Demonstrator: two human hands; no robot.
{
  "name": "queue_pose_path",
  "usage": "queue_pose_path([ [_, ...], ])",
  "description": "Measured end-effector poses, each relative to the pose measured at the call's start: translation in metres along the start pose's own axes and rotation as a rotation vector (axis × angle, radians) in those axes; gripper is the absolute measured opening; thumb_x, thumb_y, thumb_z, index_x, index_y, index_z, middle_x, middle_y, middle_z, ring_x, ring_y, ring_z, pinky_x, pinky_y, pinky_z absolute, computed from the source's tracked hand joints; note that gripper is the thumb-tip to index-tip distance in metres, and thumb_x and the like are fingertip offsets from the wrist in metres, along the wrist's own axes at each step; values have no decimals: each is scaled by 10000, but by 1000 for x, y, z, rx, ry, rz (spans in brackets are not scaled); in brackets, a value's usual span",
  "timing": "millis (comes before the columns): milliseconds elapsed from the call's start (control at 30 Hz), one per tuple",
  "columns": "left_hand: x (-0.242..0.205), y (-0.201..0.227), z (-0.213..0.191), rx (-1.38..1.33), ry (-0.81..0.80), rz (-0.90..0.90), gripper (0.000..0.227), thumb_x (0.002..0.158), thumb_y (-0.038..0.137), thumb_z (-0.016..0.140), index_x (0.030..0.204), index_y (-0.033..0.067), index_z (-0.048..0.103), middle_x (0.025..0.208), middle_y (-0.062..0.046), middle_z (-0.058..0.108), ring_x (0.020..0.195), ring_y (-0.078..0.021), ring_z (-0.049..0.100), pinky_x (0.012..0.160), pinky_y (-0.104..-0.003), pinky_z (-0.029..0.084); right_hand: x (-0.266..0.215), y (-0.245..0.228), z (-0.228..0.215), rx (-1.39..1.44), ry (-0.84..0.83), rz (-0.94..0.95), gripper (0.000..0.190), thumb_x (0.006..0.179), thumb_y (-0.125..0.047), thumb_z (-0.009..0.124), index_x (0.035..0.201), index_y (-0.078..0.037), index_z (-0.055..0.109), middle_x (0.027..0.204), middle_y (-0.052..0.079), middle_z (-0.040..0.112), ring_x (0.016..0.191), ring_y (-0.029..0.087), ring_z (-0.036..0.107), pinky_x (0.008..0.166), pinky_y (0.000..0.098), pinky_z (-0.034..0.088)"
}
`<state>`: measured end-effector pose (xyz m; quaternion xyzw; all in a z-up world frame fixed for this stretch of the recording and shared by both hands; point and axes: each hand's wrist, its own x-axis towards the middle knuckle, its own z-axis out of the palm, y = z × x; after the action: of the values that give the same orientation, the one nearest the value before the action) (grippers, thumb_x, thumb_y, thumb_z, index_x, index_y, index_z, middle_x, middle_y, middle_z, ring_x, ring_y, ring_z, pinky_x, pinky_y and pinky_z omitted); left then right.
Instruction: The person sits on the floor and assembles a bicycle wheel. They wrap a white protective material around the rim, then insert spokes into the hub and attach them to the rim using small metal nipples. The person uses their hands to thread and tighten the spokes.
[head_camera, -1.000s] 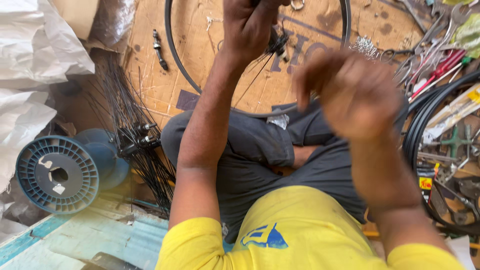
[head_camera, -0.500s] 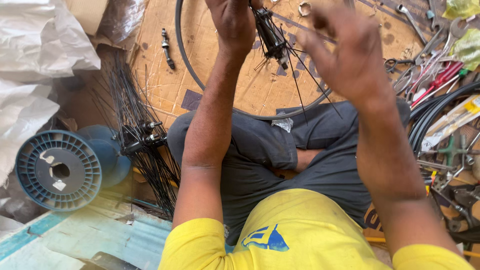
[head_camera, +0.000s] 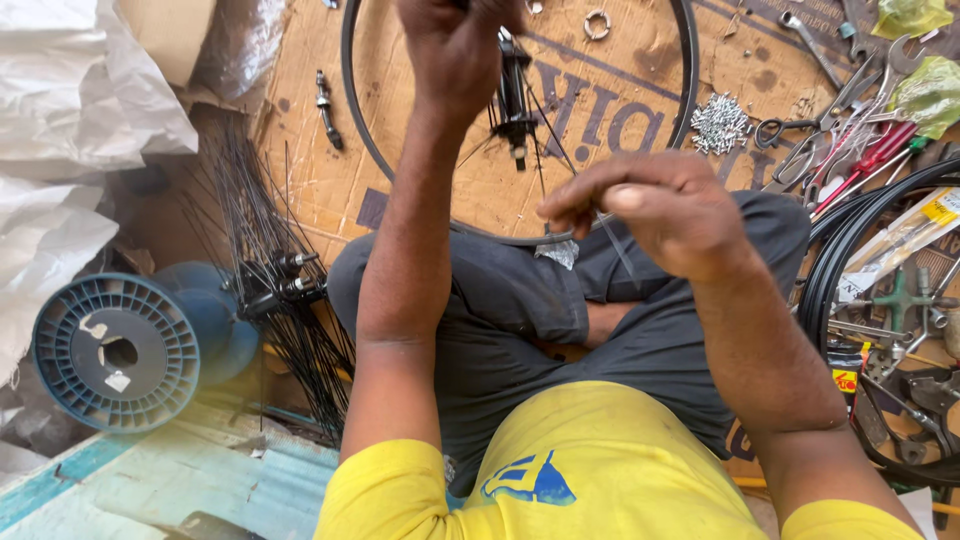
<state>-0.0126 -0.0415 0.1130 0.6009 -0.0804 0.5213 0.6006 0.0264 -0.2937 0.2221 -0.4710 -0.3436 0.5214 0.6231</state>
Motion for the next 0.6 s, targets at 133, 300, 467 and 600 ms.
queue_pose_path([
  [133,-5,-3,8,34,-10,-77,411,1134,255,545,813,33,676,654,-62,661,582,-113,634,531,-284,509,12,-30,8,-459,-120,-207,275,999,-64,664,1265,-1,695,1122,141,741,1015,215,727,953,360,607],
  [300,-2,-11,2,-79,181,-71,388,1099,253,573,779,42,634,596,-42,607,509,-118,605,465,-281,455,16,-12,39,-1140,-217,-426,249,877,-126,787,1084,-25,692,969,148,721,885,308,716,765,426,577],
  [467,-8,-4,1,-39,20,-91,386,1112,274,577,834,22,670,628,-55,613,548,-120,588,502,-303,480,13,0,28,-1165,-168,-504,242,910,-5,714,1151,-10,698,948,124,719,804,247,694,679,378,544],
  [600,-6,8,14,20,-22,-175,391,1122,267,570,871,-7,691,643,-66,632,560,-103,591,497,-288,474,15,-25,20,-1302,25,-648,215,965,-49,769,1172,-20,720,947,103,708,845,238,669,710,390,508],
])
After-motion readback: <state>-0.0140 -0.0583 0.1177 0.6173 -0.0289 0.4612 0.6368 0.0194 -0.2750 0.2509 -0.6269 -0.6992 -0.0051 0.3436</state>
